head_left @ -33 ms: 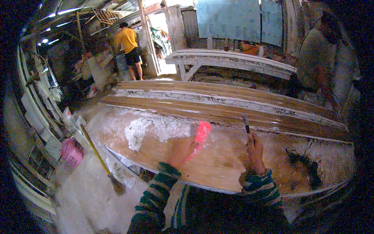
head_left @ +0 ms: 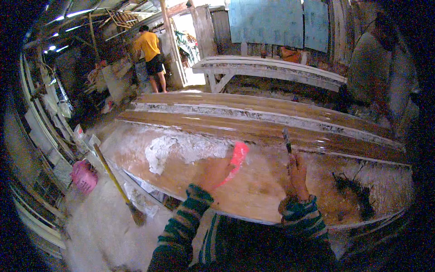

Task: The person applies a white filler paste to the interior surface of a wooden boat hull using a pink plastic spreader and a metal scraper. They repeatedly scoop filler from a bag and spread it across the hull's curved surface while another person works on a separate hull in the background.

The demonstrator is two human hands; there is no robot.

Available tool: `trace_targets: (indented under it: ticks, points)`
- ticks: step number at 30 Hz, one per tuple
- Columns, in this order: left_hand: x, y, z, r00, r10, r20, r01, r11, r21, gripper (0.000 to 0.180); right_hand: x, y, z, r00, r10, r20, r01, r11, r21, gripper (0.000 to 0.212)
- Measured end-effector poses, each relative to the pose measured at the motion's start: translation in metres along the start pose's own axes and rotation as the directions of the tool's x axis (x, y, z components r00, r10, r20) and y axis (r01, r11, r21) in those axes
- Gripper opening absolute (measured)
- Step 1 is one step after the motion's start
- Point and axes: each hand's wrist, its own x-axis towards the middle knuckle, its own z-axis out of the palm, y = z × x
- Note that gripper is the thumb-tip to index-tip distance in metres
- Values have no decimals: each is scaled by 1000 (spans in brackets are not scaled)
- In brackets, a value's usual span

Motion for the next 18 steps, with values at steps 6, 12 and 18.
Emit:
trace_targets:
  ticks: [6, 12, 18]
  points:
    - [48, 56, 31, 997, -24, 74, 9, 979, 204, 29, 3, 10, -5, 999, -30, 31, 28, 998, 47, 29]
    - [55, 13, 48, 973, -195, 121, 187, 979, 75, 32, -2, 1, -4, 997, -45, 63, 45, 999, -4, 31]
    - [37, -37, 21, 925, -324, 197, 222, 884, 411, 32, -5, -3, -4, 983, -144, 113, 159, 978, -137, 30]
